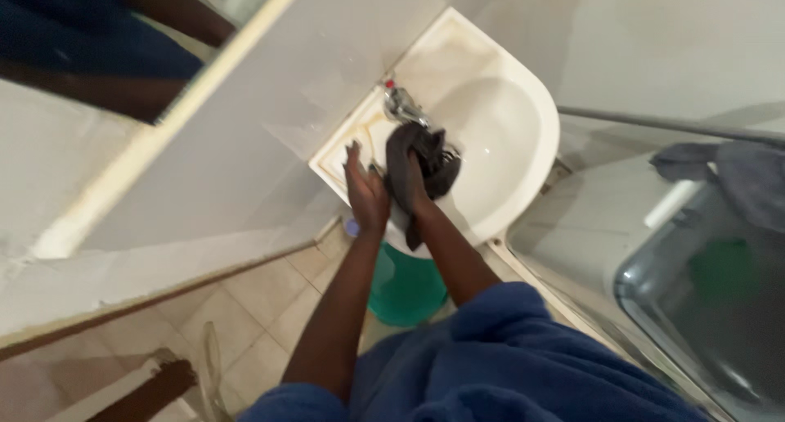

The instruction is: The person wipes the surfaces and hardware of a bathroom sink using a cloth, then sprays the hardware with a liquid from a bottle and continues wiping.

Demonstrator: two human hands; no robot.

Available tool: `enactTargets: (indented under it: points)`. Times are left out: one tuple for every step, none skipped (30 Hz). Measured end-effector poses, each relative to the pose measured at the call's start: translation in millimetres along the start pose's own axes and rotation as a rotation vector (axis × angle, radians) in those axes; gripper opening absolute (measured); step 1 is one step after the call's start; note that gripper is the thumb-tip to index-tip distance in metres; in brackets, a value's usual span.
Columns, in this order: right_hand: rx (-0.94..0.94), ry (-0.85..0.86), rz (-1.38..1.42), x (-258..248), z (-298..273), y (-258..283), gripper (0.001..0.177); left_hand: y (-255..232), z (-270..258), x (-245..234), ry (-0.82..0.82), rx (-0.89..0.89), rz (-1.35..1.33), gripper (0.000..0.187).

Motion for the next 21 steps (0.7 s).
enactTargets:
  points:
    - [0.022,-0.024,-0.001,-5,5,-5,0.060,-2,-3,1,0.003,-0.008,-0.021,0.055]
    - [0.041,-0.059,0.015,-3,19,-3,0.059,-2,2,-4,0.004,-0.004,-0.029,0.053]
    - [0.059,-0.077,0.030,0,33,0,0.058,-3,5,-8,0.013,-0.014,-0.042,0.053]
    - [0.071,-0.079,0.031,-3,34,-2,0.057,-5,3,-6,0.023,-0.031,-0.066,0.054]
    - [0.076,-0.070,0.030,-6,30,-4,0.056,-7,0,-5,0.032,-0.049,-0.091,0.054]
    - [0.058,-0.052,0.023,-6,22,-4,0.055,-8,0,-4,0.030,-0.032,-0.049,0.053]
    - [0.036,-0.024,0.020,-6,12,-3,0.054,-8,0,-3,0.027,-0.015,-0.007,0.053]
    - [0.017,-0.004,0.023,-3,5,-2,0.053,-5,1,-4,0.016,-0.001,0.041,0.053]
    - [0.004,0.000,0.027,-1,6,-1,0.052,-2,6,-3,0.011,0.009,0.043,0.053]
    - [0.020,-0.009,0.040,4,2,1,0.051,1,5,-1,0.023,0.009,0.048,0.054]
    - [0.044,-0.028,0.056,9,4,2,0.050,4,1,-1,0.034,0.010,0.053,0.055]
    - [0.081,-0.066,0.054,6,7,-1,0.049,4,-5,1,0.042,0.010,0.061,0.053]
    - [0.117,-0.101,0.047,-2,7,-6,0.048,5,-10,0,0.049,0.010,0.069,0.052]
    - [0.121,-0.154,0.059,-7,28,-4,0.047,8,2,-3,0.041,0.037,0.088,0.051]
    - [0.112,-0.182,0.059,-17,45,-4,0.047,6,8,-2,0.044,0.054,0.084,0.051]
    - [0.103,-0.194,0.056,-27,53,-4,0.046,3,2,-1,0.046,0.060,0.080,0.052]
    - [0.089,-0.195,0.053,-34,58,-3,0.045,1,2,-2,0.049,0.066,0.077,0.052]
    - [0.065,-0.167,0.029,-42,50,-3,0.044,0,-2,-3,0.048,0.052,0.067,0.052]
    - [0.025,-0.134,0.000,-53,36,-4,0.043,0,-5,-5,0.047,0.039,0.057,0.051]
    - [-0.035,-0.106,-0.025,-66,37,-3,0.042,0,4,-5,0.030,0.043,0.047,0.050]
    - [-0.137,-0.097,-0.088,-83,34,-2,0.041,-2,4,-4,0.039,0.045,0.044,0.052]
Point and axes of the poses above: each hand's wrist, its own z-axis towards the middle knuckle, its own x-axis out of the palm, y = z × x, the point moved 3 cm from there along z, towards the middle knuckle, and after that the axes turned 7 degrees about y, right-handed, at the moved point
